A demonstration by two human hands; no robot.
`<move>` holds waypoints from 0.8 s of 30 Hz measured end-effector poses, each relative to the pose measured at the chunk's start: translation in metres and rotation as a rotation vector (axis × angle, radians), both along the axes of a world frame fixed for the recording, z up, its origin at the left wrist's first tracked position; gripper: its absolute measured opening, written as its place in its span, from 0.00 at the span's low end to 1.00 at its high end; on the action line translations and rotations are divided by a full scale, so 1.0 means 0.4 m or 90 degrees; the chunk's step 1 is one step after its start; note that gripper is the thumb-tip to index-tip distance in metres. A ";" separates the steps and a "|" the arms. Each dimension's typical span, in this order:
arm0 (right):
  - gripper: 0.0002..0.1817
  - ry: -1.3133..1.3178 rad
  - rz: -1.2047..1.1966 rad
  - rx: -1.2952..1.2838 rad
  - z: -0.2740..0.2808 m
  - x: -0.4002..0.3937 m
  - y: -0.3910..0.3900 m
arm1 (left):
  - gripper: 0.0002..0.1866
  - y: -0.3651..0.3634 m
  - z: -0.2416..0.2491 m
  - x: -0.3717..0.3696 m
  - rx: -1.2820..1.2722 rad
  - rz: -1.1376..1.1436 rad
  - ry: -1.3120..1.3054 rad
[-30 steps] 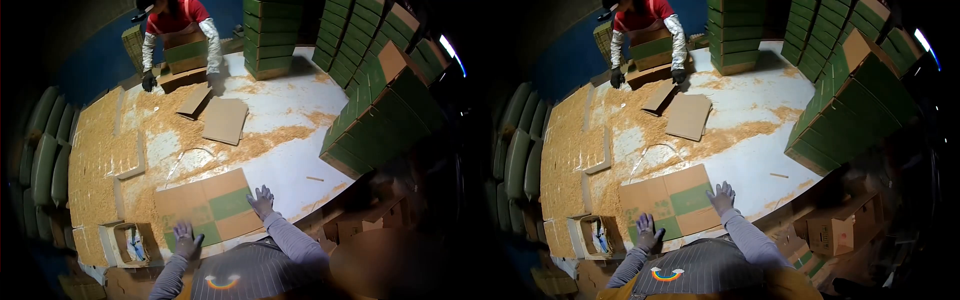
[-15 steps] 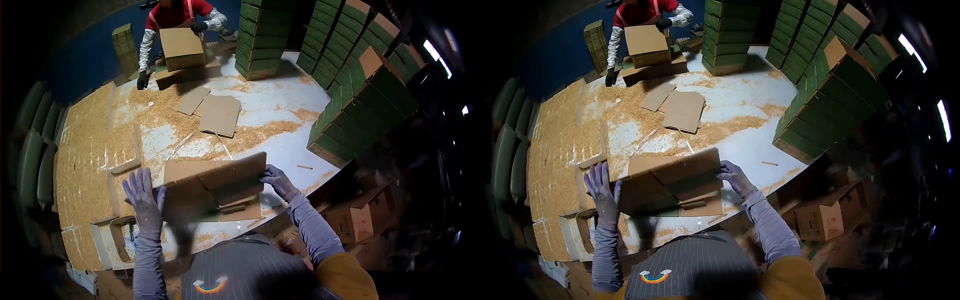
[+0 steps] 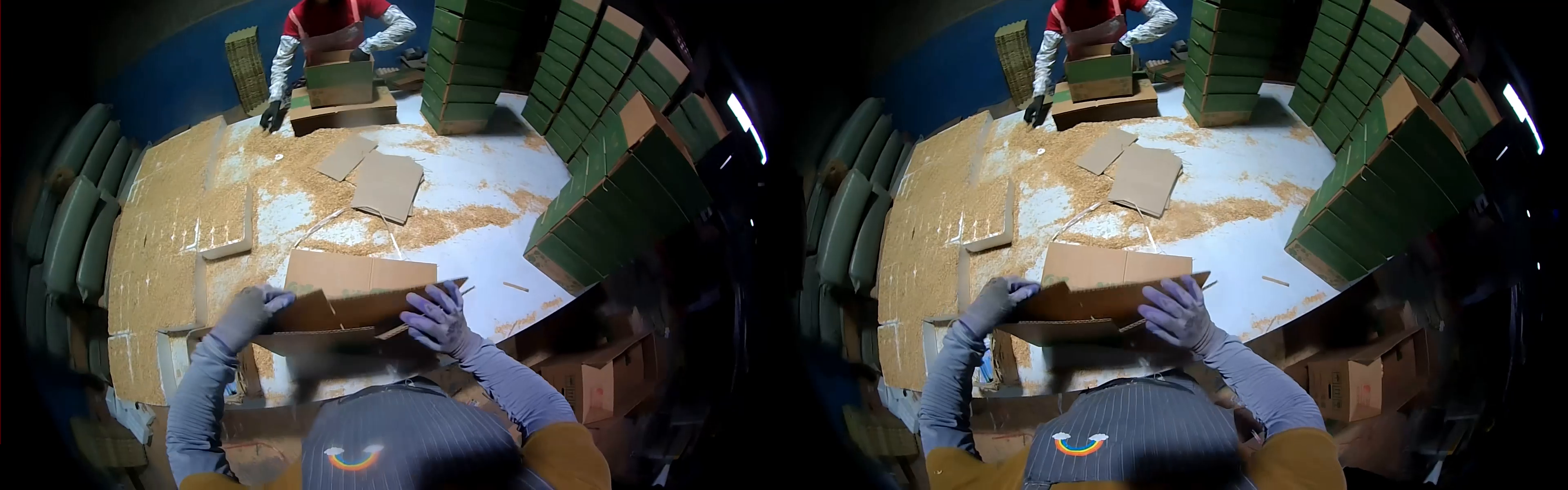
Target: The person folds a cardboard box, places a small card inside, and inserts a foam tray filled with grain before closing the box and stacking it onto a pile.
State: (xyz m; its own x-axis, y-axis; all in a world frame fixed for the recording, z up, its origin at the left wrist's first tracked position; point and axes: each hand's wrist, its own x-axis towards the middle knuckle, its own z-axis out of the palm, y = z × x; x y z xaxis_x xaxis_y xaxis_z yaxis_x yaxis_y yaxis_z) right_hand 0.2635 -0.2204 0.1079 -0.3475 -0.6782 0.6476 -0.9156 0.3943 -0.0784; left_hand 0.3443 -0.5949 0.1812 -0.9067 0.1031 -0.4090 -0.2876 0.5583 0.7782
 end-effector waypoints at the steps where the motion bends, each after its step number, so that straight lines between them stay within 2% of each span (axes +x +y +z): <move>1: 0.13 -0.065 0.031 -0.038 0.006 -0.022 0.005 | 0.24 0.049 0.010 0.001 -0.288 -0.030 0.129; 2: 0.10 -0.126 0.075 -0.105 0.041 -0.047 -0.013 | 0.28 0.083 0.023 0.011 -0.578 -0.062 0.254; 3: 0.07 -0.183 0.123 -0.173 0.077 -0.072 -0.031 | 0.32 0.085 0.034 0.031 -0.576 -0.096 0.313; 4: 0.06 -0.220 0.236 -0.130 0.135 -0.093 -0.044 | 0.32 0.097 0.074 0.040 -0.582 -0.088 0.312; 5: 0.07 -0.220 0.308 -0.072 0.184 -0.103 -0.075 | 0.31 0.123 0.123 0.051 -0.464 -0.083 0.372; 6: 0.10 -0.210 0.345 0.083 0.188 -0.090 -0.115 | 0.31 0.147 0.148 0.060 -0.343 -0.078 0.426; 7: 0.13 -0.198 0.387 0.236 0.193 -0.078 -0.156 | 0.32 0.159 0.131 0.052 -0.335 -0.161 0.444; 8: 0.16 -0.156 0.385 0.488 0.177 -0.068 -0.203 | 0.32 0.177 0.050 0.036 -0.265 -0.215 0.500; 9: 0.21 -0.167 0.430 0.552 0.071 -0.056 -0.227 | 0.32 0.178 -0.058 0.020 -0.505 -0.396 0.497; 10: 0.17 -0.136 0.456 0.570 -0.025 -0.041 -0.236 | 0.32 0.203 -0.117 0.008 -0.523 -0.550 0.452; 12: 0.19 -0.498 0.320 0.549 -0.030 -0.009 -0.206 | 0.29 0.228 -0.190 -0.034 -0.566 -0.521 0.763; 13: 0.16 -0.359 0.325 0.459 -0.028 -0.019 -0.192 | 0.31 0.217 -0.223 -0.050 -0.608 -0.358 0.778; 14: 0.18 -0.229 0.329 0.372 -0.028 -0.023 -0.164 | 0.34 0.207 -0.252 -0.045 -0.637 -0.192 0.779; 15: 0.23 -0.204 0.328 0.257 -0.008 -0.058 -0.115 | 0.39 0.193 -0.248 -0.046 -0.593 -0.027 0.733; 16: 0.26 -0.240 0.253 0.330 0.032 -0.063 -0.053 | 0.40 0.175 -0.238 -0.048 -0.596 0.094 0.657; 17: 0.30 -0.173 0.253 0.420 0.022 -0.081 0.009 | 0.40 0.163 -0.238 -0.047 -0.622 0.114 0.628; 18: 0.30 -0.175 0.259 0.428 0.046 -0.074 0.035 | 0.39 0.158 -0.238 -0.048 -0.647 0.135 0.600; 20: 0.38 -0.339 0.162 0.514 0.113 -0.026 0.075 | 0.39 0.200 -0.215 -0.048 -0.612 0.136 0.617; 21: 0.47 -0.381 0.179 0.471 0.107 -0.035 0.070 | 0.38 0.212 -0.193 -0.049 -0.584 0.127 0.651; 22: 0.47 -0.387 0.180 0.472 0.060 -0.037 0.064 | 0.33 0.208 -0.162 -0.056 -0.584 0.125 0.679; 24: 0.48 -0.905 0.007 -0.111 -0.047 -0.064 0.042 | 0.30 0.181 -0.117 -0.033 -0.440 0.077 0.670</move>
State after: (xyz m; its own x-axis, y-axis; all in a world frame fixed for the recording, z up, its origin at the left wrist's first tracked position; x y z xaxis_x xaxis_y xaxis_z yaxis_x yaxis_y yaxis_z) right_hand 0.2377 -0.2036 0.0891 -0.7551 -0.6343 -0.1659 -0.0228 0.2784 -0.9602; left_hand 0.3312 -0.5224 0.1346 -0.8137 0.0507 0.5791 0.2141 0.9523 0.2175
